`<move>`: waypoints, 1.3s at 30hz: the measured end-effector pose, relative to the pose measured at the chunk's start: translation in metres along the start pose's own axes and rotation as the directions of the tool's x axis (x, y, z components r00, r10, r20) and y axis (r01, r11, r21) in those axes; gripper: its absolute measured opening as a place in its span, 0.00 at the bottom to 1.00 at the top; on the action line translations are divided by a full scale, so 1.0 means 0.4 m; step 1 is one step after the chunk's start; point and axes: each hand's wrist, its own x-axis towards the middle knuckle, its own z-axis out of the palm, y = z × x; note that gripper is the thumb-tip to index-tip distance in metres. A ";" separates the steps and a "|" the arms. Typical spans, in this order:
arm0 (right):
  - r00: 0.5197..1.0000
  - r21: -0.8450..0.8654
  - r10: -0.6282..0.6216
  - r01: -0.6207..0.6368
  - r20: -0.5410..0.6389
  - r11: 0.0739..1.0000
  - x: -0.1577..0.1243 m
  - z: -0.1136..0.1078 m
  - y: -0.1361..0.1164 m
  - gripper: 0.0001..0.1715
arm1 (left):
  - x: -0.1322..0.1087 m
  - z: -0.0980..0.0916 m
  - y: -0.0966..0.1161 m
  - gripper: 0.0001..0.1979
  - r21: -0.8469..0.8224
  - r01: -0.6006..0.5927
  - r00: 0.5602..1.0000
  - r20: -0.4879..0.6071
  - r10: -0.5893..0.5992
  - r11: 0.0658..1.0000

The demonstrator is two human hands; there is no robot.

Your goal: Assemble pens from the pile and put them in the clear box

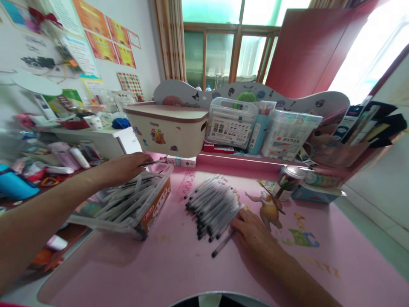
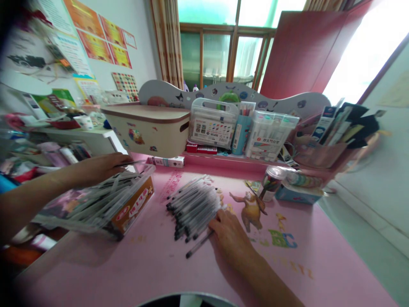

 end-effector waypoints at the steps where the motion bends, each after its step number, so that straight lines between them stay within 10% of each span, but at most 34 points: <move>1: 1.000 0.000 0.000 0.000 0.002 1.000 0.000 0.000 0.000 0.13 | 0.001 0.002 -0.001 0.13 0.069 -0.044 0.999 0.029 0.042 0.997; 10: 1.000 0.030 -0.001 0.001 -0.004 1.000 -0.002 0.002 0.004 0.13 | 0.006 0.015 -0.019 0.15 0.325 -0.113 0.981 0.186 0.054 0.939; 28: 1.000 0.045 0.027 -0.027 -0.004 0.999 -0.002 -0.001 -0.005 0.14 | 0.008 0.017 0.009 0.17 -0.338 0.266 0.923 0.359 -0.138 0.903; 39: 1.000 0.043 0.011 -0.010 -0.014 0.999 -0.002 0.004 0.002 0.14 | 0.026 0.046 0.036 0.12 -0.038 0.076 0.970 0.236 -0.065 0.996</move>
